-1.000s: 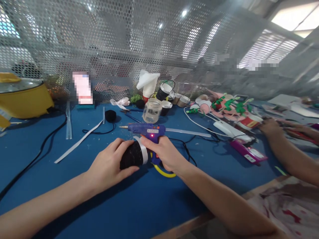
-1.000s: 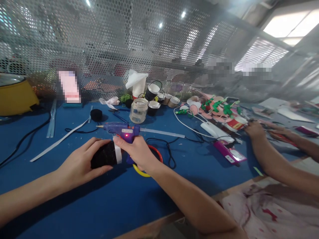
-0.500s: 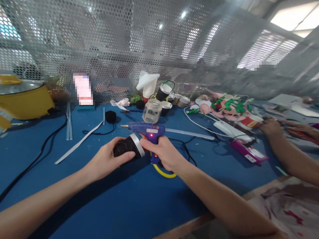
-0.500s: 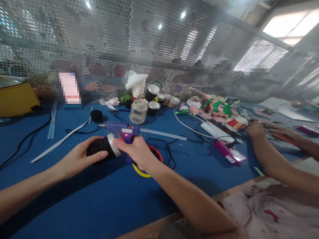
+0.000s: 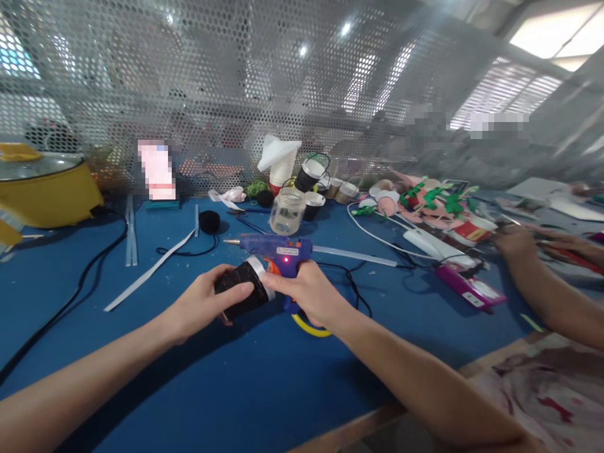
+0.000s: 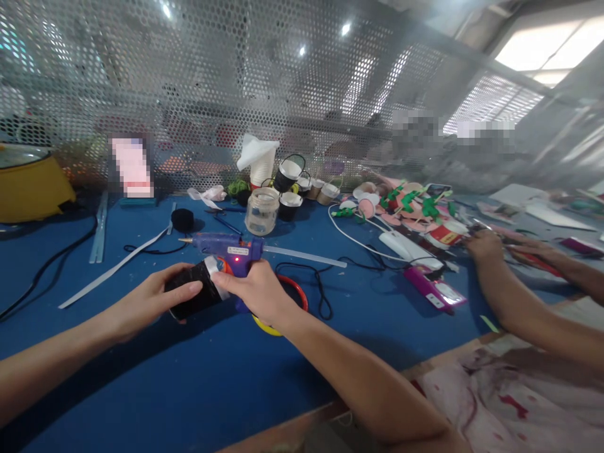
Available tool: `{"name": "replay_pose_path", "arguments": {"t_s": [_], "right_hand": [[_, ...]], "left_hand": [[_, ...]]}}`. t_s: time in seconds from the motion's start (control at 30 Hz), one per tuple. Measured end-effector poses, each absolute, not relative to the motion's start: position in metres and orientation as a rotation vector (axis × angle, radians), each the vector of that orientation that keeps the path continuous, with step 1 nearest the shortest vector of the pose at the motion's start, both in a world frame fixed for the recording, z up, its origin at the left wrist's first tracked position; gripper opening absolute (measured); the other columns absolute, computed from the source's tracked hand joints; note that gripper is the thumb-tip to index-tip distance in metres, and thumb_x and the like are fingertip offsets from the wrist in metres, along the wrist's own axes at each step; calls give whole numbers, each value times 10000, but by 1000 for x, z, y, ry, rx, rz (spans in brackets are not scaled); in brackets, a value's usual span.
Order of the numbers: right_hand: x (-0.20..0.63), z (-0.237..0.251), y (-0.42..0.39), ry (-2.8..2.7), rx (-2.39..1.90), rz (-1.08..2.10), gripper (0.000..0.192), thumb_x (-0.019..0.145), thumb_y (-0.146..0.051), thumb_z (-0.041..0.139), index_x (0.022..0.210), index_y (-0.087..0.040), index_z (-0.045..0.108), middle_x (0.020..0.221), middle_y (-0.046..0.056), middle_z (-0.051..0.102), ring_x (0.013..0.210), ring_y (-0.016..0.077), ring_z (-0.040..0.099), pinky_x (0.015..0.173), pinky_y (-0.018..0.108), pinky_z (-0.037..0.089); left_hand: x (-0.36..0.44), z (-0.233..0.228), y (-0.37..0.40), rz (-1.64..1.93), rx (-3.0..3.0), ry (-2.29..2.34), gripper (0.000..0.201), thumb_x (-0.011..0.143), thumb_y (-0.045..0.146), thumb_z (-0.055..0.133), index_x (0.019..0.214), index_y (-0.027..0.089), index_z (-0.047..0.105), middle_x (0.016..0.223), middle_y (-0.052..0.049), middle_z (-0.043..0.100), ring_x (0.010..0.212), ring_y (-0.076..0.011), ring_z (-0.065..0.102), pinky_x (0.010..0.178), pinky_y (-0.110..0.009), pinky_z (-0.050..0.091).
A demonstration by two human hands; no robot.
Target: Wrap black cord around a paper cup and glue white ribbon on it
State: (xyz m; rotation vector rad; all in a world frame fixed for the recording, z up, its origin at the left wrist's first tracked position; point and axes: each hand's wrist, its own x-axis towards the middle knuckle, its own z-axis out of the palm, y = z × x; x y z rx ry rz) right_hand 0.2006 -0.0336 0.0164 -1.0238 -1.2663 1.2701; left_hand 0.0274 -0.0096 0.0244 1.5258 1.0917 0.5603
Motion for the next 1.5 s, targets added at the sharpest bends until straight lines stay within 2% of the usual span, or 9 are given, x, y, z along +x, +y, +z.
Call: {"name": "replay_pose_path", "arguments": {"t_s": [0.23,0.37,0.43,0.6,0.77,0.9,1.2,1.37,1.5], "right_hand": [[199,17,-34,-1220,-1018,1302,292,683,-270,658,963,-198,618,929,26,656,862,183,585,793,341,449],[200,17,-33,-1221,-1016,1291,268,694,-287,647,943,-189,626,933,31,653,881,184,578,800,333,442],[200,16,-31,-1166,-1004,1321,274,699,-324,638,933,-183,627,920,38,655,875,186,582,780,327,446],[204,16,-24,-966,-1020,1386,217,669,-355,648,729,-146,639,717,31,644,643,141,583,619,284,450],[208,22,-25,-976,-994,1334,193,680,-320,638,766,-147,642,801,42,639,641,117,565,547,239,421],[207,22,-27,-1012,-997,1343,204,679,-309,641,807,-150,636,725,26,621,634,125,555,527,238,412],[204,21,-31,-1099,-900,1430,194,742,-294,587,880,-188,673,795,34,677,723,163,619,698,312,471],[202,21,-34,-1138,-912,1426,208,733,-303,605,899,-199,672,833,36,687,752,175,630,709,328,480],[203,19,-32,-1127,-902,1407,215,725,-306,611,914,-211,648,848,26,677,763,179,629,680,321,492]], "left_hand": [[27,25,-10,568,1320,1084,528,692,487,577,1056,112,500,764,-37,541,563,-111,499,446,-245,491],[27,25,-10,545,1330,1091,535,692,514,559,1038,108,510,791,-53,550,591,-127,512,446,-258,490],[26,24,-10,538,1458,1102,541,699,525,538,1051,116,500,816,-62,569,635,-157,543,493,-292,504],[23,19,-7,661,2040,1084,517,668,418,608,1084,150,459,1025,-89,580,926,-241,562,819,-396,461],[19,14,-6,739,2520,1045,502,699,286,596,1148,172,403,1102,-114,513,1015,-252,512,856,-405,438],[17,10,-6,763,2724,1016,515,737,261,565,1199,204,344,1151,-119,458,1069,-259,479,865,-398,438],[17,11,-6,620,2627,896,554,731,391,579,1187,179,348,1114,-109,465,1007,-233,517,839,-364,455],[18,17,-4,588,2426,905,470,737,443,544,1099,163,438,1014,-93,558,921,-222,559,787,-347,469],[19,19,-3,538,2270,968,475,751,440,521,1136,173,444,1042,-86,605,906,-224,590,775,-343,477]]}}
